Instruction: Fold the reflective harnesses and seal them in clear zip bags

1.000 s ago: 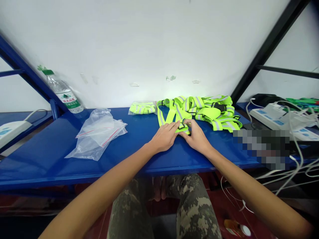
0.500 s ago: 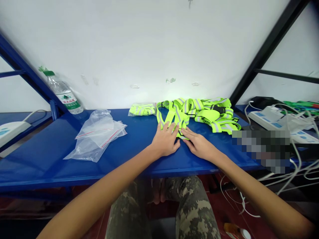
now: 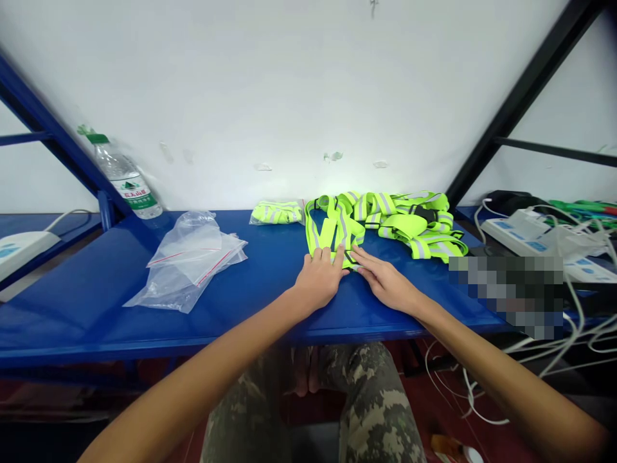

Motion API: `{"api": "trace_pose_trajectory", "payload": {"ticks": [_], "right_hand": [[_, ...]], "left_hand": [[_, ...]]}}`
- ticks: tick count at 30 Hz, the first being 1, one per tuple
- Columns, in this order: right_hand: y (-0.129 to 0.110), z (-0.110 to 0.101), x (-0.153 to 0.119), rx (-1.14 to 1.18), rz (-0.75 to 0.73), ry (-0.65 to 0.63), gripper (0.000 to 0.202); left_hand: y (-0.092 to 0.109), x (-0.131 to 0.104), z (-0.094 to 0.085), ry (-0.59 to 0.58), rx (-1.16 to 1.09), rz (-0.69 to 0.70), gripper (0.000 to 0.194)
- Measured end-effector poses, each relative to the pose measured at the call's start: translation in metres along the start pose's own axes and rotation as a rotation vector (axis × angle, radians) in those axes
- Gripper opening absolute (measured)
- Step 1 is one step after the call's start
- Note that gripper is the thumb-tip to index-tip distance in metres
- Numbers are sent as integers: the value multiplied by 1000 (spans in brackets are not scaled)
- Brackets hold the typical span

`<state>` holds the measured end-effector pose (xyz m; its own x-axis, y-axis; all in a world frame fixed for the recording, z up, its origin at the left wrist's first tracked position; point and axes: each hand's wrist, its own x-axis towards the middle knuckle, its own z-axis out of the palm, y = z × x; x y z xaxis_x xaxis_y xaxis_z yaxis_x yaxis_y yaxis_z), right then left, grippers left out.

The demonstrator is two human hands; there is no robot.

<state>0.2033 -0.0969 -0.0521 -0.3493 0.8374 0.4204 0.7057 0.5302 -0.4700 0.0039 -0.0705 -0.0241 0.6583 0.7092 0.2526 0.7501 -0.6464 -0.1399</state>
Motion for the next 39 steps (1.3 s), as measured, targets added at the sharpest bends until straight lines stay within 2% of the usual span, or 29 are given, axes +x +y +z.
{"api": "trace_pose_trajectory", "payload": {"ticks": [4,9,12,15,19,26,34,36,39], "right_hand": [[-2,-2,4,62,-23,79,38],[-3,1,5,89,-25,194,29],[-5,1,-2,10,-90,114,37],[-6,1,-14,-114,-153,-18,58],[-9,1,-22,-244,-200,-76,74],[-18,0,-13,-174,-71,-72,69],[-11,6,-6,-203,-37,84,53],[-13,5,-3,-247,-39,52,48],[-21,-2,3,-319,-32,-81,41]], "left_hand": [[-6,4,-2,-11,-27,93,59],[-13,13,0,-21,-25,204,75],[-14,16,1,-22,5,231,69],[-13,17,-1,-14,39,253,65],[-13,19,0,6,56,274,63],[-13,23,0,10,14,308,61],[-8,17,-3,35,-84,263,59],[-11,15,-1,61,-128,251,56],[-15,11,0,149,-179,259,57]]}}
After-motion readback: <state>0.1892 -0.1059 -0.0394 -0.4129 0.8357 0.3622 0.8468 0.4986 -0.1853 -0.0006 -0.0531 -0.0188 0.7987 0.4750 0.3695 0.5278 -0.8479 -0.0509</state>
